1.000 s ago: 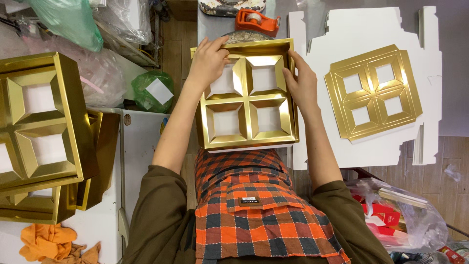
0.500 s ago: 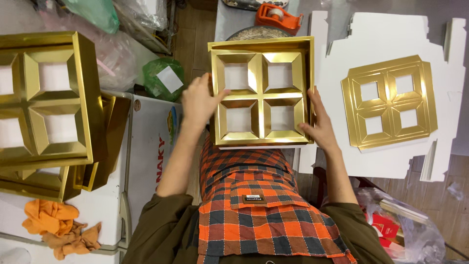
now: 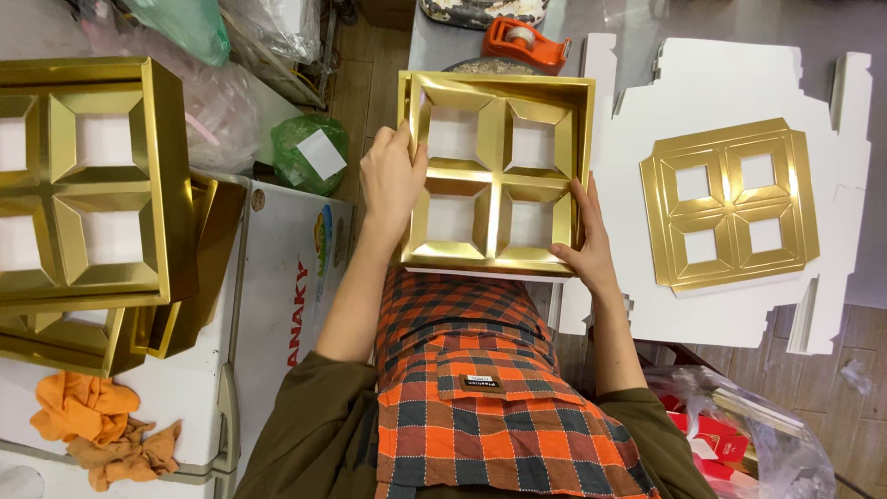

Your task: The person folds a white cardboard box, applies gold tape to its edges, and inserts a gold plastic divider into the box. The person then places the assembled box onto a stack of similar boxes.

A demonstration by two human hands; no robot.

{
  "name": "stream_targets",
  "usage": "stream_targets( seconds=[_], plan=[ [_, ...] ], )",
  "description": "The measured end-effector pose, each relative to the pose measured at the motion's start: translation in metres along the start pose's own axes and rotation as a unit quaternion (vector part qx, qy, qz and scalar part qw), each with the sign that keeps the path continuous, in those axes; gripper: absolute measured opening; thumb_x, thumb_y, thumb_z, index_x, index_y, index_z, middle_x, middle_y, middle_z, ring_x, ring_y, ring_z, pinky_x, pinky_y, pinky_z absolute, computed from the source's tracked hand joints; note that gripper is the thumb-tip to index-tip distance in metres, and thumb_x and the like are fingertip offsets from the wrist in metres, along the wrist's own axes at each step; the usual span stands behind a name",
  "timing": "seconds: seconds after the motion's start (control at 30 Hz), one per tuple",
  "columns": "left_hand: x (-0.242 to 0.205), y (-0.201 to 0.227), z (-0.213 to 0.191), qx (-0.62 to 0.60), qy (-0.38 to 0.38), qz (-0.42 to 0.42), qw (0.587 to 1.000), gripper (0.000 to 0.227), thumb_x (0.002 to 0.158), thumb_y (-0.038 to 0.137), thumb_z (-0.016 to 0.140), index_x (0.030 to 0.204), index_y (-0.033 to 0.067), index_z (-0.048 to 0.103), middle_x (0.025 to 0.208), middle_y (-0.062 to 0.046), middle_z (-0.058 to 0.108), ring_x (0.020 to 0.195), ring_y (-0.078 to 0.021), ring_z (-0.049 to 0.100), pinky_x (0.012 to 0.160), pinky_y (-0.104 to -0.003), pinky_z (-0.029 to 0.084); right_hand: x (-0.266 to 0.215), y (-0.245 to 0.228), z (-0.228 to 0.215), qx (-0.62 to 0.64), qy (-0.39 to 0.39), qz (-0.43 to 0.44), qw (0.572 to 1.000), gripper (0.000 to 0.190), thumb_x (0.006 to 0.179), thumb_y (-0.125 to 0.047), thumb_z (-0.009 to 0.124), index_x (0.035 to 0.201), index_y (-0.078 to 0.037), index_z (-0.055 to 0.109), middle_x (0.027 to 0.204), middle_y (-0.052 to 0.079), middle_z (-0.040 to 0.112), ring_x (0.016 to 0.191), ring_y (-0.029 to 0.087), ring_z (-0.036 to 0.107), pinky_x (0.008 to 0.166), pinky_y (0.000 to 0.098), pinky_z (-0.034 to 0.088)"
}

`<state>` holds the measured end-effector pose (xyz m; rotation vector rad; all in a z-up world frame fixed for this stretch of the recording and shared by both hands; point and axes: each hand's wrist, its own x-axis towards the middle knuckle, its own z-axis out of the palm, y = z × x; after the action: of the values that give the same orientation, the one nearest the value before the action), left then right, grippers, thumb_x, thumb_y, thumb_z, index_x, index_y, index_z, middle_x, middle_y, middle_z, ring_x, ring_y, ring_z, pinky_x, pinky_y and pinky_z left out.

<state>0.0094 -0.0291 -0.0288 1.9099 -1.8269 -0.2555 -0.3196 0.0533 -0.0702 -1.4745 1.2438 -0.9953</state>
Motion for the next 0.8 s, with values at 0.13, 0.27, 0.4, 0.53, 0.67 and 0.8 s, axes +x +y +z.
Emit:
stream_targets(
  seconds=[0.13, 0.27, 0.4, 0.53, 0.67, 0.8],
  plan=[
    [-0.008, -0.002, 0.011, 0.023, -0.009, 0.016, 1.0, 0.06, 0.086, 0.011, 0.076, 0.141, -0.0045, 0.057, 0.104, -0.018, 0.052, 0.079, -0.0344, 0.067, 0.067, -0.045, 0.057, -0.003, -0.003, 0.0, -0.058, -0.014, -0.017, 0.998, 0.128, 0.062, -0.073, 0.079, 0.163, -0.009, 0.034, 0.176, 0.022, 0.007, 0.163, 0.037, 0.016, 0.13, 0.0495, 0.025],
    [-0.01, 0.001, 0.017, 0.029, 0.023, 0.023, 0.999, 0.059, 0.087, 0.012, 0.078, 0.141, 0.001, 0.058, 0.107, -0.014, 0.053, 0.085, -0.0329, 0.066, 0.068, -0.044, 0.056, -0.012, -0.015, -0.008, -0.11, -0.071, -0.034, 0.991, 0.137, 0.049, -0.072, 0.085, 0.162, -0.011, 0.035, 0.173, 0.023, -0.005, 0.16, 0.039, 0.005, 0.124, 0.0527, 0.027],
    [-0.015, -0.007, -0.002, -0.102, 0.001, 0.031, 0.994, 0.045, 0.095, 0.028, 0.08, 0.131, 0.0075, 0.063, 0.118, -0.012, 0.054, 0.107, -0.0329, 0.064, 0.088, -0.044, 0.056, -0.021, -0.021, -0.016, -0.215, -0.1, -0.04, 0.971, 0.121, 0.054, -0.059, 0.091, 0.156, -0.013, 0.046, 0.175, 0.021, 0.001, 0.161, 0.042, 0.009, 0.123, 0.0537, 0.033],
    [-0.044, -0.023, -0.054, -0.093, -0.18, 0.166, 0.965, 0.075, 0.065, 0.052, 0.092, 0.128, 0.0186, 0.071, 0.146, -0.02, 0.044, 0.137, -0.0442, 0.039, 0.109, -0.054, 0.037, -0.025, -0.018, -0.016, -0.272, -0.053, -0.084, 0.957, 0.106, 0.061, -0.06, 0.088, 0.15, -0.013, 0.053, 0.17, 0.023, 0.023, 0.149, 0.039, 0.04, 0.112, 0.0491, 0.047],
    [-0.076, -0.033, -0.059, -0.108, -0.27, 0.155, 0.944, 0.081, 0.061, 0.062, 0.085, 0.133, 0.0283, 0.07, 0.172, -0.014, 0.017, 0.157, -0.0398, 0.014, 0.12, -0.054, 0.033, -0.023, -0.015, -0.019, -0.306, -0.034, -0.082, 0.948, 0.099, 0.065, -0.059, 0.086, 0.147, -0.013, 0.057, 0.163, 0.023, 0.04, 0.132, 0.036, 0.059, 0.104, 0.045, 0.053],
    [-0.085, -0.044, -0.036, -0.115, -0.247, 0.117, 0.955, 0.07, 0.079, 0.063, 0.069, 0.141, 0.0302, 0.062, 0.175, -0.01, 0.017, 0.164, -0.0366, 0.015, 0.123, -0.052, 0.036, -0.017, -0.019, -0.018, -0.335, -0.035, -0.095, 0.937, 0.095, 0.073, -0.06, 0.082, 0.151, -0.012, 0.056, 0.167, 0.022, 0.034, 0.142, 0.039, 0.052, 0.113, 0.0453, 0.048]
  ],
)
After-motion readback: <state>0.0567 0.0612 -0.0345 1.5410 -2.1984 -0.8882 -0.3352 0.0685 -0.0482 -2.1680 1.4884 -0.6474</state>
